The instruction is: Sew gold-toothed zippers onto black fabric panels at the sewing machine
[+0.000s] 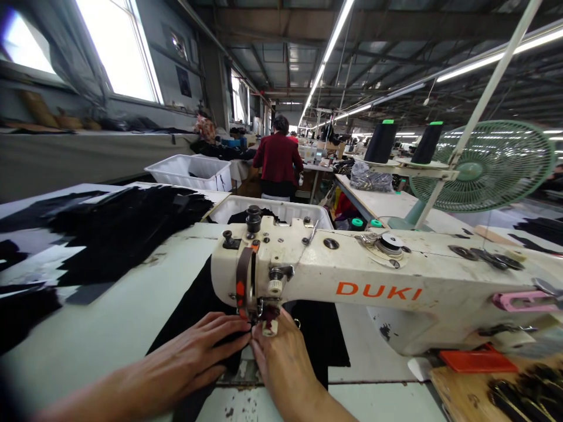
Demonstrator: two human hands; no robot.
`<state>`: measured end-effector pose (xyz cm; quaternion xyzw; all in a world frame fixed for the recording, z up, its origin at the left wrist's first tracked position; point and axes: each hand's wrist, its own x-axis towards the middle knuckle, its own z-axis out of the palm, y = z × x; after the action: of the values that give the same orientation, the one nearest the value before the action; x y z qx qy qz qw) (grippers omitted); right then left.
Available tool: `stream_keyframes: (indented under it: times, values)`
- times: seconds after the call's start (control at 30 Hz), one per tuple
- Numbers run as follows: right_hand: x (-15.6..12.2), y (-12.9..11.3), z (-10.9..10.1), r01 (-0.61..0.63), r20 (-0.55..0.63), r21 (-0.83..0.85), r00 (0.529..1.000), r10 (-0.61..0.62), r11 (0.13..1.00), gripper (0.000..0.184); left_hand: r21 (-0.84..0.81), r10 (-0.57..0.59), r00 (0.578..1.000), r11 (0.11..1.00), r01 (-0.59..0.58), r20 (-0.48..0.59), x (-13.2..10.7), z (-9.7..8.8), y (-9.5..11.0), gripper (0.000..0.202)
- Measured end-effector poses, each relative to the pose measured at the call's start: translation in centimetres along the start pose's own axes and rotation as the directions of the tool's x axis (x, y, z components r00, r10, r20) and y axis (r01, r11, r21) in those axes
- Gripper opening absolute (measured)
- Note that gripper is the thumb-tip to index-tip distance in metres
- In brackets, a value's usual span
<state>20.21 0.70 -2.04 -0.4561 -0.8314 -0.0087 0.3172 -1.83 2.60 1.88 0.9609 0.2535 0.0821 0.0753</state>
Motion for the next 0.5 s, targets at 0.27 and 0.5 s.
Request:
stream_keyframes:
  times: [0.27,0.5]
  values:
    - [0.1,0.3,0.3,-0.019,-0.028,0.021,0.999,0.019,1.0,0.017,-0.081,0.042,0.995,0.995,-0.049,-0.088,-0.1,0.5,0.3,0.048]
    - [-0.9,1.0,1.6,0.103,-0.166,0.039,0.981,-0.096,0.994,0.019,0.088,0.044,0.999,0.995,-0.041,-0.027,-0.3,-0.1,0.4,0.044]
